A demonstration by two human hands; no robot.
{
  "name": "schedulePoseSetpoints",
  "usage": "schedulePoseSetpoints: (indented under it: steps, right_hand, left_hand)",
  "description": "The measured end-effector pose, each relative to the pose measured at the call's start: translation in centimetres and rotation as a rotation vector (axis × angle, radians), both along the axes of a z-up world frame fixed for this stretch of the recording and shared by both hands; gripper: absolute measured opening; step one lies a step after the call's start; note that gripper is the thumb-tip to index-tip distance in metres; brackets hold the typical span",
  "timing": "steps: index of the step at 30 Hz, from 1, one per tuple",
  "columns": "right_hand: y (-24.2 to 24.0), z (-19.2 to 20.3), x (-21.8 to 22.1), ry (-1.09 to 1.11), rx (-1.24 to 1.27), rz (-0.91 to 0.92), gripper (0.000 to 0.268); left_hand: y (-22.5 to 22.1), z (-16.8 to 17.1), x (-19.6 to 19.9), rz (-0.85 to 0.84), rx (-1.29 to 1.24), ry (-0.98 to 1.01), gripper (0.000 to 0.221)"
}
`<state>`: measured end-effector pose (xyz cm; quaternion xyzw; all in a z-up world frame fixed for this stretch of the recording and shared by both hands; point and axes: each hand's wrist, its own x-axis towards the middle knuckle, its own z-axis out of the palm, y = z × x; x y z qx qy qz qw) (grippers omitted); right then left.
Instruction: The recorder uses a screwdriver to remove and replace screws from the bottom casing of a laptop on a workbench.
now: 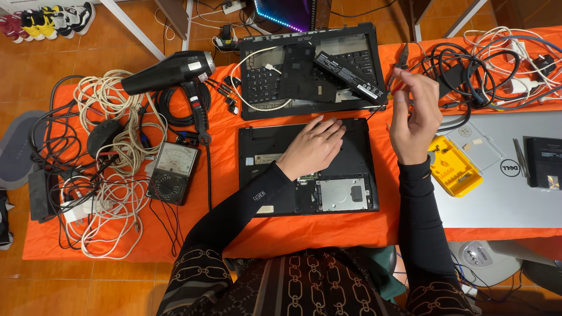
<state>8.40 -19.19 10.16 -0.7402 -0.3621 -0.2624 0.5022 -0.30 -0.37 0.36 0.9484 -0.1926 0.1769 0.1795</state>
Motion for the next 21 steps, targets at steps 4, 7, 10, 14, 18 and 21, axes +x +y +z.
schedulePoseSetpoints:
  steps: [4,7,10,14,18,21]
  right_hand:
    - [-1.1,-3.3,1.4,0.056,-0.011,0.015,0.025]
    - [-1.2,-3.9,1.7,0.036,0.036,0.003,0.025]
    - [-1.1,-4.0,1.8,0.062,0.077,-0.01,0.025]
    - [-1.1,-3.7,1.6,0.024,0.035,-0.02,0.027]
    - [-0.9,-2.8,1.2,-0.021,-0.034,0.025,0.027]
    - [-0.8,-3.3,1.3,0.01,-0.033,0.023,0.028]
  left_hand:
    - [-0.1,-0.2,0.0,0.003,-0.021,-0.003,0.038]
    - [-0.1,-0.4,0.1,-0.001,-0.014,-0.024,0.039]
    - [-0.1,-0.3,0.0,0.002,-0.001,-0.018,0.039]
    - [-0.1,0.0,0.1,-0.002,-0.005,-0.026,0.038]
    - [-0.2,0.2,0.0,-0.003,0.005,-0.031,0.038]
    - [-0.1,0.1,0.1,-0.01,0.006,-0.028,0.038]
